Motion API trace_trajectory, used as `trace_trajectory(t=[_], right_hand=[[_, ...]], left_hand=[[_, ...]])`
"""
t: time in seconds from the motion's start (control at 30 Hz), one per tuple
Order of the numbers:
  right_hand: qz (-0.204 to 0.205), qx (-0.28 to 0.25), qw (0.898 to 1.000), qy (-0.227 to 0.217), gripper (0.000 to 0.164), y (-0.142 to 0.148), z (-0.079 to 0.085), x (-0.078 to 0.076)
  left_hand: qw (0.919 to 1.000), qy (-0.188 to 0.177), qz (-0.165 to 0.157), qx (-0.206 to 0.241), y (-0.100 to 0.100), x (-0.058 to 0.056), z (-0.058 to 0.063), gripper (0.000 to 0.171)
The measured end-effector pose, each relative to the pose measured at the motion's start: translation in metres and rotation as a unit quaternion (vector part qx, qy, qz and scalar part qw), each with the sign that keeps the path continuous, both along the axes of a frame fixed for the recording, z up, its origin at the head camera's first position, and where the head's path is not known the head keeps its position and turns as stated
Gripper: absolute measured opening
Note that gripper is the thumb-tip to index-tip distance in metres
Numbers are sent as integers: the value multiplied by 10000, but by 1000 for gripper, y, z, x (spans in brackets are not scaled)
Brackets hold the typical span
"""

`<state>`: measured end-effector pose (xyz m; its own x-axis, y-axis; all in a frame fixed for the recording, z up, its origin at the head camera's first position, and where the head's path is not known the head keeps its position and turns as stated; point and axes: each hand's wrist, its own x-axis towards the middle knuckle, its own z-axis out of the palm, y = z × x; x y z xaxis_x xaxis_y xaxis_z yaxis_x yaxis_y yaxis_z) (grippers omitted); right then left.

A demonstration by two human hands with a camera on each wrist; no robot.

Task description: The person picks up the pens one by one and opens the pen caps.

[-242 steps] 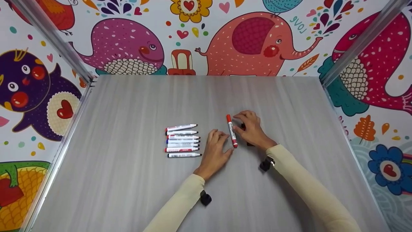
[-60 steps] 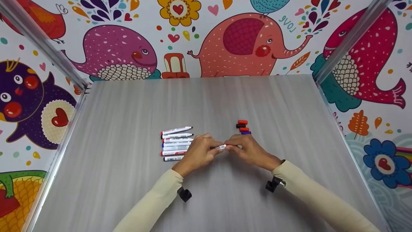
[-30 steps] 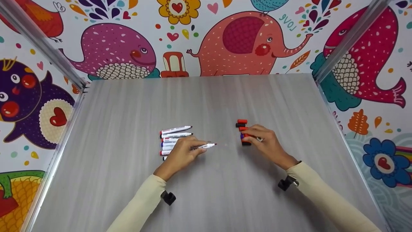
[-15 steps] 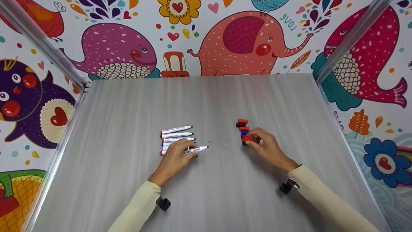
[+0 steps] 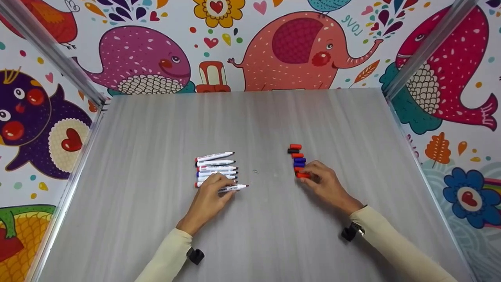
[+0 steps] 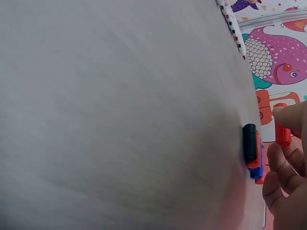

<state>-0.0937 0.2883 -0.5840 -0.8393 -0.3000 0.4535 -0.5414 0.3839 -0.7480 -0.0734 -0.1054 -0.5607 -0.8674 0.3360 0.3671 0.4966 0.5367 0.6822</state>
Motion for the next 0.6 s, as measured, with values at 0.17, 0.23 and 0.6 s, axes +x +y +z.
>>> trace_trajectory(t=[0.17,0.23,0.6], right_hand=[[-226,14,9997,89,31,-2,-8,2],[-323,17,9993,160,32,-4,-9,3],[-458,-47,9987,232,29,-19,13,16]], left_hand=[[9994,331,59,-86,-4,4,-9,26],[9985,532,58,-126,-5,6,-11,27],[9920,1166,137,-459,-11,10,-25,27]])
